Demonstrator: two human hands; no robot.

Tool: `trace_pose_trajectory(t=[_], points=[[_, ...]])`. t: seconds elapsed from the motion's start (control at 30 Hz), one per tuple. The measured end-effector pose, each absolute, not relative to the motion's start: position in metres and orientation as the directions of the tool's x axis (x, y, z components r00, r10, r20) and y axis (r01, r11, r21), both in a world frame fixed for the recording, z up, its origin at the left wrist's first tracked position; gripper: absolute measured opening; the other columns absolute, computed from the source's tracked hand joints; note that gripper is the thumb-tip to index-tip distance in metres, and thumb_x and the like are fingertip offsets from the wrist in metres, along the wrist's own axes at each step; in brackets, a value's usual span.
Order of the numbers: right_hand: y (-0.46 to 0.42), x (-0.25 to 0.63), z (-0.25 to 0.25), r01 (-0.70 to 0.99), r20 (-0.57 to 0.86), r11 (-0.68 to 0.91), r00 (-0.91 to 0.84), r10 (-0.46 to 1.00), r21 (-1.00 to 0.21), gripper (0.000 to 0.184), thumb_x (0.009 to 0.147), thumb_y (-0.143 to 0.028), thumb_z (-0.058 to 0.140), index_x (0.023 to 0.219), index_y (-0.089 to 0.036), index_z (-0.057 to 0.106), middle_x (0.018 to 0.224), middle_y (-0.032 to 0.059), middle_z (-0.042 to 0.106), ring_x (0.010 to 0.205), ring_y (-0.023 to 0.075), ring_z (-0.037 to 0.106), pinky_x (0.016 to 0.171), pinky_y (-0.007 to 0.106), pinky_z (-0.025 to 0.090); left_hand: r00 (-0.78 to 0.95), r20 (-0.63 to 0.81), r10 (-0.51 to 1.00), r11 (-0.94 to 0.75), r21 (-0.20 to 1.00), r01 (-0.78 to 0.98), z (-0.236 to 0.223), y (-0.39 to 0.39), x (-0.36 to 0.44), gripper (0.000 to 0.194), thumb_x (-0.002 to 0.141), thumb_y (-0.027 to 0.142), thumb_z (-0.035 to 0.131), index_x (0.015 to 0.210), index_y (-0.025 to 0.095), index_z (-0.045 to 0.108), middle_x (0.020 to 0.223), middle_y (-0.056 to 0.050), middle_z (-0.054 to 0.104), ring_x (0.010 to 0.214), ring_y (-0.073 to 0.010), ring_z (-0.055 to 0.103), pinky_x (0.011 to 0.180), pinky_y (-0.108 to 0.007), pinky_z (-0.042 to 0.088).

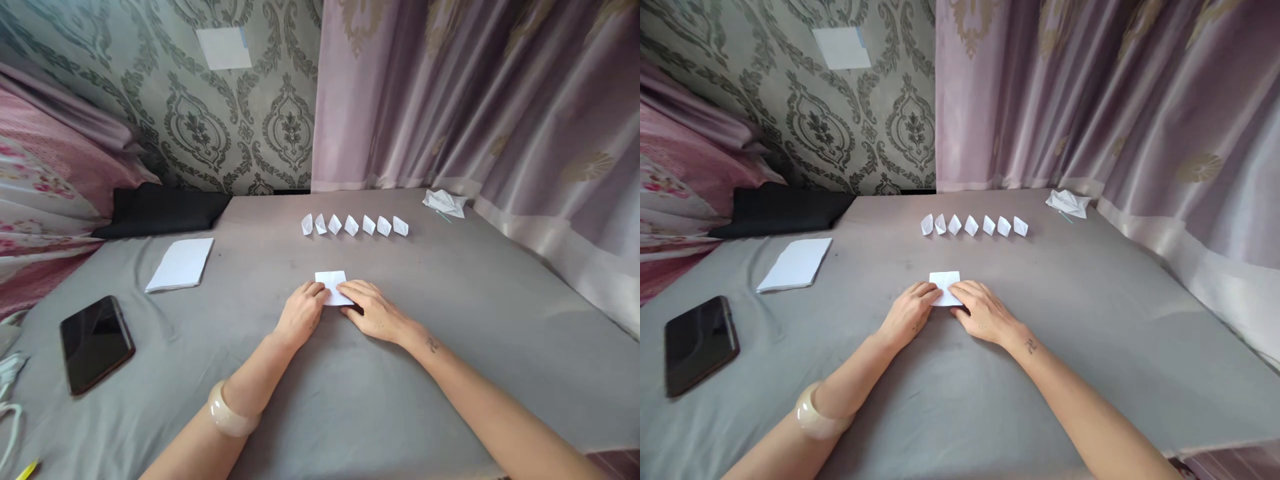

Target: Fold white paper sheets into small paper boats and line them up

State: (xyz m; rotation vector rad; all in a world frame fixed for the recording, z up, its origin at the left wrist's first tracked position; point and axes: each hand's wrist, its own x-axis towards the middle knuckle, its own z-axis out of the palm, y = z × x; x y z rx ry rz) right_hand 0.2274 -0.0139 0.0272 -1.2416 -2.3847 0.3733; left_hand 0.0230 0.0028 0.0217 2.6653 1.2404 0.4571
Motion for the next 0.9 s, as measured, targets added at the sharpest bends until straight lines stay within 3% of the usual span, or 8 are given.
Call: trace_pose_trajectory(t=[0.13,0.23,0.37,0.53,0.7,0.9], points=[[-0.012,0.231,0.021,0.71,0.264,0.65,-0.594,0.76,-0.272,0.039,0.089,-0.008,0.041,0.121,-0.02,0.06,0.123,0.0091,0.062,0.112,0.0207,0.054,0.093,0.04,0.048,0.644,0.17,0.746,-0.665,0.243,0.706,0.023,-0.002,0.019,0.028,0.091,0.008,0.036,0.104,0.016,0.06,0.11,-0.009,0.062,0.105,-0.0216,0.054,0.094,-0.035,0.046],[-0.02,0.234,0.023,0.71,0.239,0.659,-0.614,0.752,-0.248,0.041,0.09,-0.007,0.038,0.123,-0.02,0.06,0.124,0.0085,0.061,0.111,0.02,0.054,0.091,0.038,0.048,0.668,0.167,0.725,-0.684,0.282,0.672,0.021,-0.008,0.015,0.029,0.091,0.008,0.036,0.104,0.016,0.061,0.109,-0.009,0.061,0.103,-0.0212,0.054,0.091,-0.035,0.048],[-0.023,0.234,0.029,0.738,0.192,0.595,-0.565,0.803,-0.316,0.035,0.092,-0.013,0.042,0.122,-0.022,0.059,0.124,0.0066,0.06,0.108,0.0205,0.055,0.092,0.038,0.047,0.542,0.216,0.812,-0.574,0.461,0.677,0.016,-0.011,0.014,0.028,0.091,0.012,0.041,0.106,0.019,0.064,0.107,-0.009,0.06,0.097,-0.0204,0.053,0.086,-0.034,0.049],[-0.01,0.23,0.029,0.759,0.15,0.44,-0.423,0.894,-0.48,0.022,0.092,-0.027,0.048,0.104,-0.024,0.066,0.115,0.0042,0.061,0.1,0.0186,0.057,0.086,0.033,0.047,0.26,0.143,0.955,-0.292,0.615,0.733,0.016,-0.006,0.021,0.018,0.088,0.027,0.055,0.084,0.021,0.072,0.099,-0.007,0.061,0.094,-0.0225,0.05,0.085,-0.037,0.048],[0.002,0.224,0.025,0.745,0.08,0.227,-0.228,0.97,-0.627,0.039,0.094,-0.038,0.043,0.064,-0.019,0.061,0.101,0.0025,0.062,0.07,0.0111,0.058,0.07,0.026,0.044,0.104,0.093,0.99,-0.139,0.652,0.745,0.013,0.001,0.028,0.017,0.084,0.03,0.059,0.077,0.019,0.07,0.095,-0.007,0.06,0.092,-0.0232,0.049,0.086,-0.039,0.046],[0.006,0.214,0.023,0.79,0.091,0.156,-0.127,0.988,-0.593,0.037,0.092,-0.036,0.044,0.062,-0.019,0.055,0.087,0.0027,0.059,0.067,0.0117,0.055,0.067,0.026,0.041,0.069,0.069,0.995,-0.097,0.632,0.769,0.009,0.008,0.032,0.026,0.086,0.035,0.055,0.072,0.017,0.067,0.093,-0.01,0.058,0.089,-0.0238,0.047,0.082,-0.038,0.045]])
